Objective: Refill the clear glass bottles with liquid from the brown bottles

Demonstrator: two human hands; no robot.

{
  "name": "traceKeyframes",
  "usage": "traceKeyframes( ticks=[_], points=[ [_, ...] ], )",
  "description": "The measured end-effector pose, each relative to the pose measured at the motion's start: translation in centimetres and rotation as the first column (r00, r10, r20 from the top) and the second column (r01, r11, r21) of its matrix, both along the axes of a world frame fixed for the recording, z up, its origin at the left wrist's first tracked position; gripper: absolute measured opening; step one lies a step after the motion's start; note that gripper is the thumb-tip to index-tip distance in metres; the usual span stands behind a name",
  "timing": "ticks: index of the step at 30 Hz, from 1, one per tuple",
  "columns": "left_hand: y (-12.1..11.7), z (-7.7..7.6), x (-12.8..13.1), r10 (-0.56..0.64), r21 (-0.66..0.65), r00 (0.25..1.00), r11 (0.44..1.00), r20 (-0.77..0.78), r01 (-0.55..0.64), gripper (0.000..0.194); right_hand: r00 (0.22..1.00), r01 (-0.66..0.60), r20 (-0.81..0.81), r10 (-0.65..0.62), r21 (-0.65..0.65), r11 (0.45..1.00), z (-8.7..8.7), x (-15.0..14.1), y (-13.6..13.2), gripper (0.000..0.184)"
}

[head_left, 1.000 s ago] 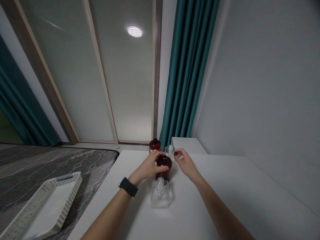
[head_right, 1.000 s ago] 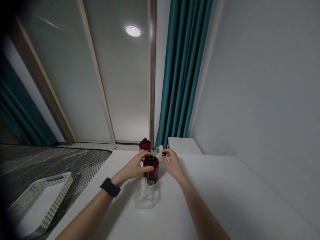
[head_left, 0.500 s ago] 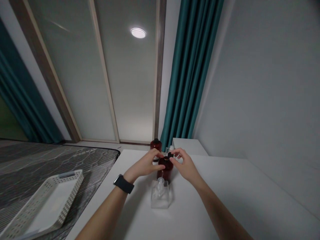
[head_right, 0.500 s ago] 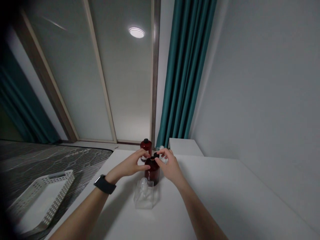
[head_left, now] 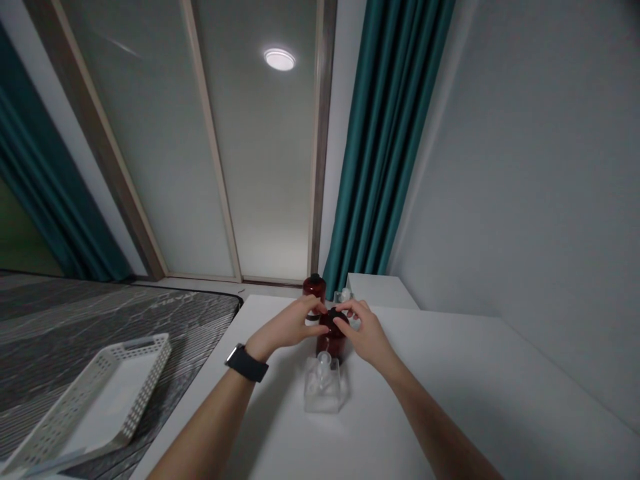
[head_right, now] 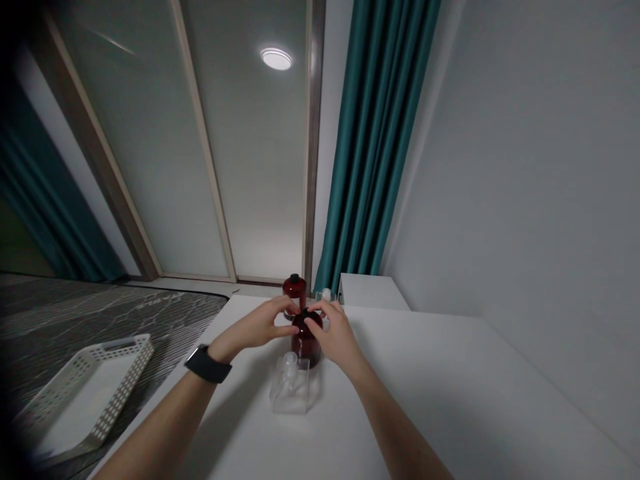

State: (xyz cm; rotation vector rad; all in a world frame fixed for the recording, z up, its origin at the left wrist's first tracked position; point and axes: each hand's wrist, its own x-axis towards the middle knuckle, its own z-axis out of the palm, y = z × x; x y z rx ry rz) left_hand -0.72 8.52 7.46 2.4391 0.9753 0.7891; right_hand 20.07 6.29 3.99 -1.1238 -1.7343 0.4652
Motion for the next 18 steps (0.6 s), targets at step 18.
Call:
traceKeyframes(
  ticks=[18],
  points=[
    [-0.5, 0.9, 0.1, -0.034, 0.051, 0.999, 0.998, 0.041, 0.032, 0.024, 0.987, -0.16, 0.004, 0.16, 0.066, 0.985, 1.6, 1.4, -0.6, 0.021]
  ],
)
